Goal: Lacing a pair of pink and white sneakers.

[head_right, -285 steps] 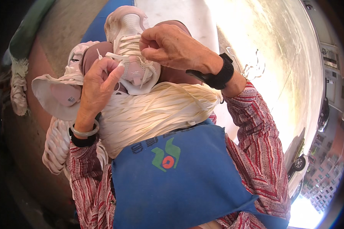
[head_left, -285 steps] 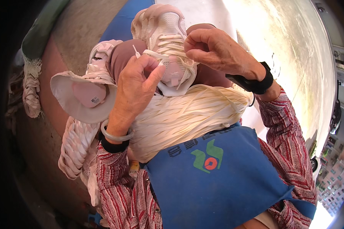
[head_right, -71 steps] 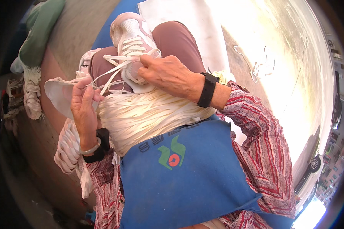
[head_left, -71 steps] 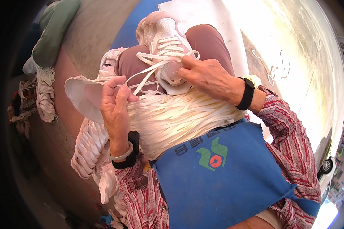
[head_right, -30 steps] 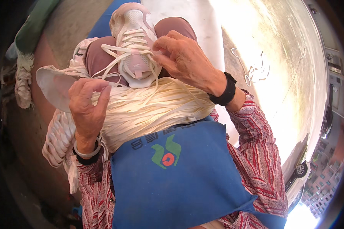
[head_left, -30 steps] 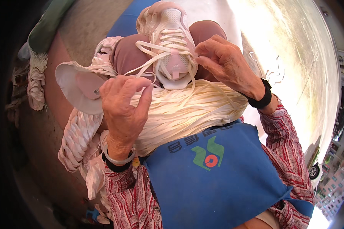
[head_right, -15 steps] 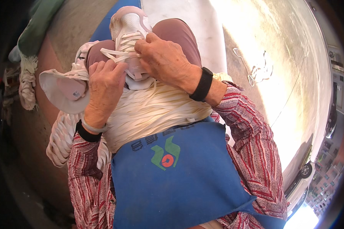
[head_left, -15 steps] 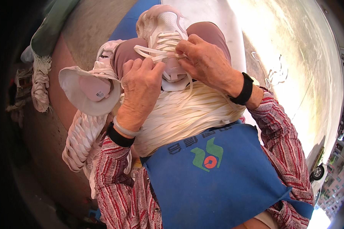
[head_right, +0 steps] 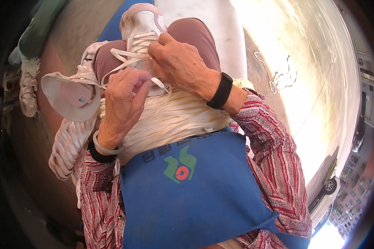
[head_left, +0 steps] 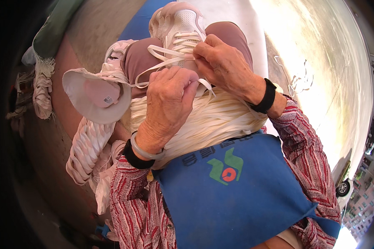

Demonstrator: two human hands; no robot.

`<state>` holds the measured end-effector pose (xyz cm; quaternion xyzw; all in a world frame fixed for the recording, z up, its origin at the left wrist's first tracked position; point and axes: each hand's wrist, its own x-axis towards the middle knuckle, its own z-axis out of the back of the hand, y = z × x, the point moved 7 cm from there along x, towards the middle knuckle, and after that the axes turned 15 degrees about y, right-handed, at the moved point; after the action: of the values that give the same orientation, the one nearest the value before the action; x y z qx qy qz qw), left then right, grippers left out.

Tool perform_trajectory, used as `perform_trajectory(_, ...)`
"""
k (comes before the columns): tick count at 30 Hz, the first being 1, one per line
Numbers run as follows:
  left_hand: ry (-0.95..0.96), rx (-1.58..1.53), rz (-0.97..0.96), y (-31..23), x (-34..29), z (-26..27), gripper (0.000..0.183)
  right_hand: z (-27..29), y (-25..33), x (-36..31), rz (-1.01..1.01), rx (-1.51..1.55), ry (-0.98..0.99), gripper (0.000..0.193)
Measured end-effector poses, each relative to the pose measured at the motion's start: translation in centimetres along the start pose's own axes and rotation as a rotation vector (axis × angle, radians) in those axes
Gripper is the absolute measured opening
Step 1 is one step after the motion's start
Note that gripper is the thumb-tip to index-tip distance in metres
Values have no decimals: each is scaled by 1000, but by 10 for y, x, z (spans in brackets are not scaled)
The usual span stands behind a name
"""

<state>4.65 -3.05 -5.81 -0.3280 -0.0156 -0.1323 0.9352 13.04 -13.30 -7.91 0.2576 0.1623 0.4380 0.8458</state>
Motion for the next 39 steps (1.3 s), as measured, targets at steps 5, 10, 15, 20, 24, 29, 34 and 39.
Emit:
perform_trajectory(5,48,-280,187,20,-1,10,10,7,-14,0,61,134,-32,14)
perform_trajectory(10,-144,-348,381,65,-12,29,19,13,-38,-7,-74,574,143,16)
perform_trajectory(15,42,151,238,52,3,26,18,6,-61,-28,-217,996,217,16)
perform_trajectory(20,68,152,219,50,0,26,13,11,-57,-29,-241,785,172,16)
perform_trajectory(24,91,319,120,19,-12,17,9,10,-58,-30,-204,574,187,16)
perform_trajectory(29,17,314,125,17,-23,16,10,21,-34,-20,-85,296,-49,19)
perform_trajectory(34,30,340,116,19,-28,20,10,16,-15,-9,55,76,-108,19)
perform_trajectory(39,70,344,156,20,-27,17,9,17,-3,-4,58,-142,-74,17)
